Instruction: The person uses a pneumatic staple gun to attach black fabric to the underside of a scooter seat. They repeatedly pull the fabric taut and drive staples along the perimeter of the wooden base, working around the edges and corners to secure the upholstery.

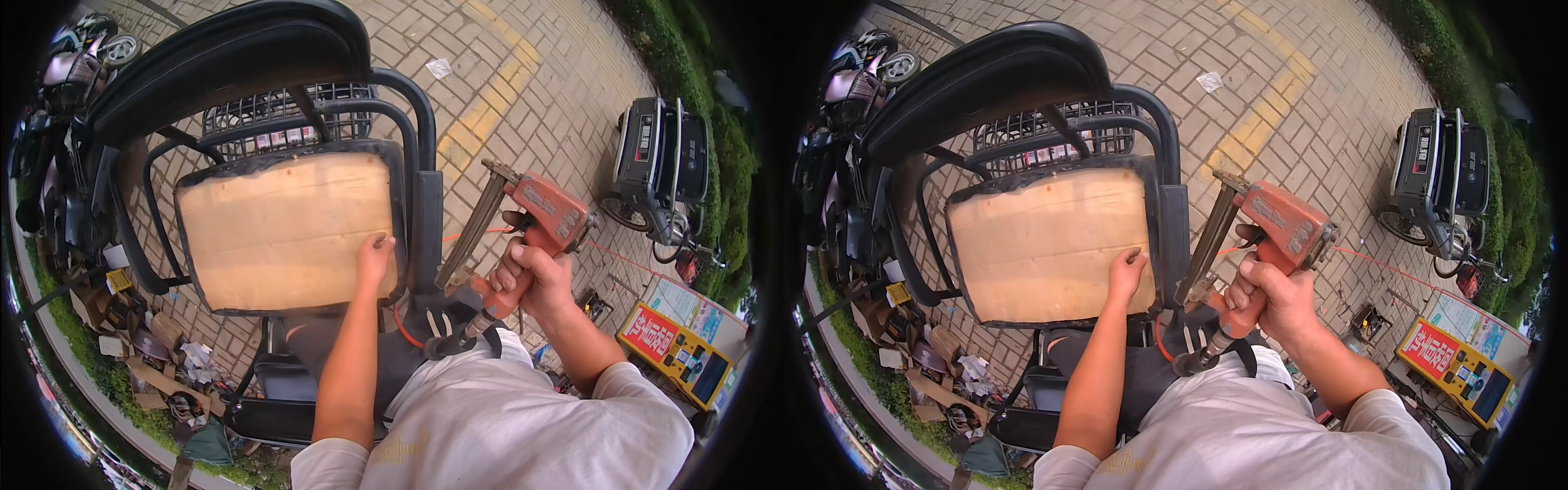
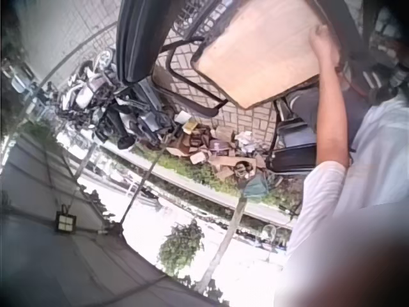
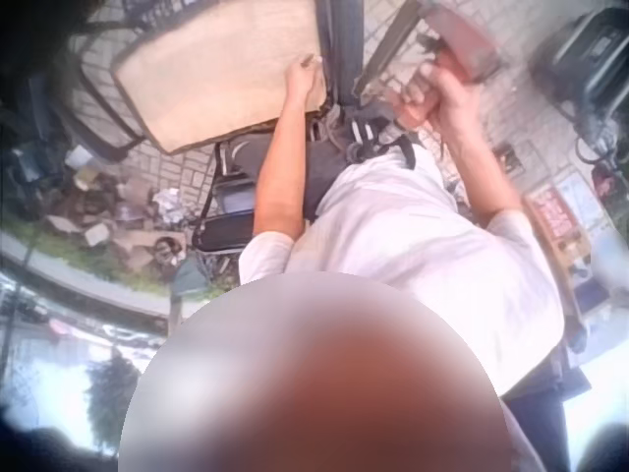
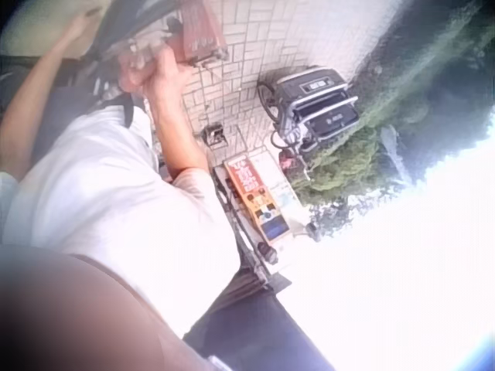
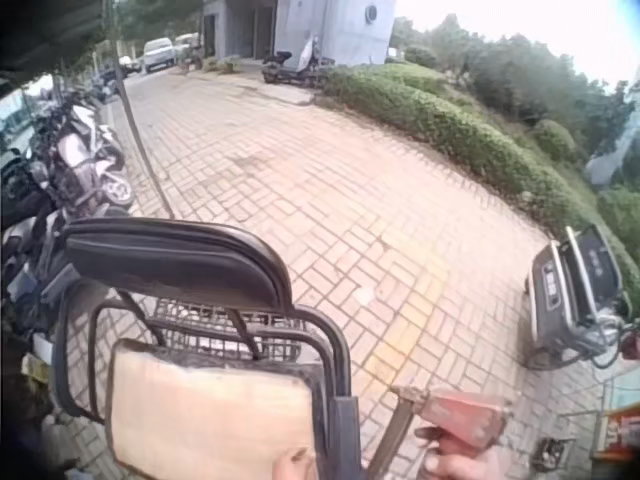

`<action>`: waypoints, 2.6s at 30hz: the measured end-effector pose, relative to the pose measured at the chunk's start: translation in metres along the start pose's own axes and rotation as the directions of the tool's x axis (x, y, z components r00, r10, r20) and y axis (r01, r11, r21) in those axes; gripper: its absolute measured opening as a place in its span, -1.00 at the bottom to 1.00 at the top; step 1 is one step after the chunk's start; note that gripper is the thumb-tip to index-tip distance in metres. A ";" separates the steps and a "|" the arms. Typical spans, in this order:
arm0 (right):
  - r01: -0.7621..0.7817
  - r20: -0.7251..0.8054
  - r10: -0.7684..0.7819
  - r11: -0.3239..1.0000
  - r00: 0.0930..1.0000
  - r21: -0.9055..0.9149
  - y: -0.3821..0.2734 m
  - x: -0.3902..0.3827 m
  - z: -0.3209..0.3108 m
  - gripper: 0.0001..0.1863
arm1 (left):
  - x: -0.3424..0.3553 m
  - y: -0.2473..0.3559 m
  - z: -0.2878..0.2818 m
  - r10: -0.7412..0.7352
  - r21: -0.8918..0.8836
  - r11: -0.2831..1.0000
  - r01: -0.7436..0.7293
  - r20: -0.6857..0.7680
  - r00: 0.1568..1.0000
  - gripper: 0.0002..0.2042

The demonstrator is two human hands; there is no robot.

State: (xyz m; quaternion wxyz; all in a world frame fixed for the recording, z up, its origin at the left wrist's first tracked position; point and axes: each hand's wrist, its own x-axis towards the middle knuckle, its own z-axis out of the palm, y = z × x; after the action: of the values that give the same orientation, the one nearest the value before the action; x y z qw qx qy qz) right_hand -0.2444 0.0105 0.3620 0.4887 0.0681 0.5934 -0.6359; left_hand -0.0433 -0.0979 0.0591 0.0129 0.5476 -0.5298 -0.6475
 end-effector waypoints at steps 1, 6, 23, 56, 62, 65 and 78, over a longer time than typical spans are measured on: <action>-0.015 -0.011 0.016 0.999 1.000 0.043 0.004 -0.001 0.000 -0.43 | 0.002 0.003 0.000 -0.023 -0.053 0.998 0.022 -0.012 1.000 -0.58; -0.046 0.018 0.044 0.979 0.999 0.200 0.028 0.000 0.004 -0.52 | -0.008 0.002 -0.020 0.020 0.133 0.991 -0.008 -0.095 0.995 -0.58; -0.092 -0.027 0.097 0.986 0.995 0.137 0.049 0.007 -0.003 -0.52 | 0.092 0.094 0.031 0.211 0.811 0.536 -0.236 0.142 0.967 -0.68; -0.260 -0.087 0.320 0.876 0.943 0.408 0.183 0.116 0.129 -0.59 | -0.059 0.091 -0.185 -0.073 0.156 0.987 0.026 0.305 0.949 -0.36; -0.339 0.181 0.350 0.937 0.919 -0.087 0.141 0.086 0.117 -0.72 | -0.158 0.097 -0.110 -0.048 0.076 0.997 0.033 0.208 0.977 -0.69; -0.235 0.351 0.356 0.910 0.866 -0.343 0.115 0.078 0.114 -0.86 | -0.185 0.082 -0.079 0.035 -0.106 0.994 -0.030 0.051 0.998 -0.77; -0.061 0.519 0.325 0.885 0.791 -0.462 0.049 0.029 0.057 -0.77 | -0.153 0.032 -0.098 -0.175 -0.238 0.967 0.093 -0.355 0.918 -0.74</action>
State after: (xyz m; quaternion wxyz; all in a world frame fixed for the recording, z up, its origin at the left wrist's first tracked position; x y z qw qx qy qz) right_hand -0.1966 -0.0428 0.3248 0.7131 -0.1753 0.5275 -0.4272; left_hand 0.0708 -0.0859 0.2034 0.1283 0.6911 -0.4050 -0.5848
